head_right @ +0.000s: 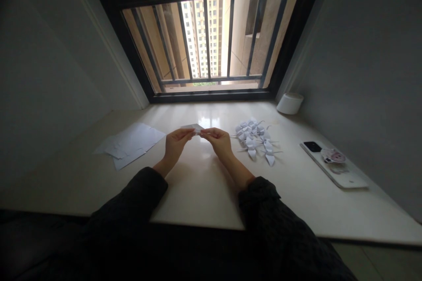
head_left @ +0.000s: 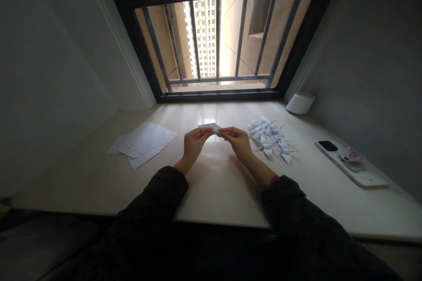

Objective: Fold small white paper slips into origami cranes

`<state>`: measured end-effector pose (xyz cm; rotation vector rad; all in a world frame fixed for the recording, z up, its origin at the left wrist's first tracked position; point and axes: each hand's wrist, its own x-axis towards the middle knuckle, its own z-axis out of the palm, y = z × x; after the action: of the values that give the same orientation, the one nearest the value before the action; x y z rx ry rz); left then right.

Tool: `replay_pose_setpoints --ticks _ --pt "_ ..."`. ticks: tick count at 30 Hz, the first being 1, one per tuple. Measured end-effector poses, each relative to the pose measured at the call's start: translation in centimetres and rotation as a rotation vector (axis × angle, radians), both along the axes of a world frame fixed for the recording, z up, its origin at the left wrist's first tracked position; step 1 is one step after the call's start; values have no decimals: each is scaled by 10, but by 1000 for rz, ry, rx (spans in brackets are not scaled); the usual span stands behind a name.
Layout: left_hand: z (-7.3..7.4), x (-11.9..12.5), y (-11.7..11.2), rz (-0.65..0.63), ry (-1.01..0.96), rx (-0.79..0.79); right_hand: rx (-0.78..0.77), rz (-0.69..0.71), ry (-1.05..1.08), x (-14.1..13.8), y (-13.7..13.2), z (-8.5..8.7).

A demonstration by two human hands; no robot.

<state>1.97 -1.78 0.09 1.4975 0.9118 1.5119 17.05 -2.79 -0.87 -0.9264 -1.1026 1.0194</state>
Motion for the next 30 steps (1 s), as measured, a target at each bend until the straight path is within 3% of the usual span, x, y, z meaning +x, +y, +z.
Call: replay_pose_setpoints --ticks 10,30 --pt "-5 2 3 50 -20 -39 0 2 92 -2 0 0" --pt "-3 6 -2 63 -101 -57 48 32 17 0 0 1"
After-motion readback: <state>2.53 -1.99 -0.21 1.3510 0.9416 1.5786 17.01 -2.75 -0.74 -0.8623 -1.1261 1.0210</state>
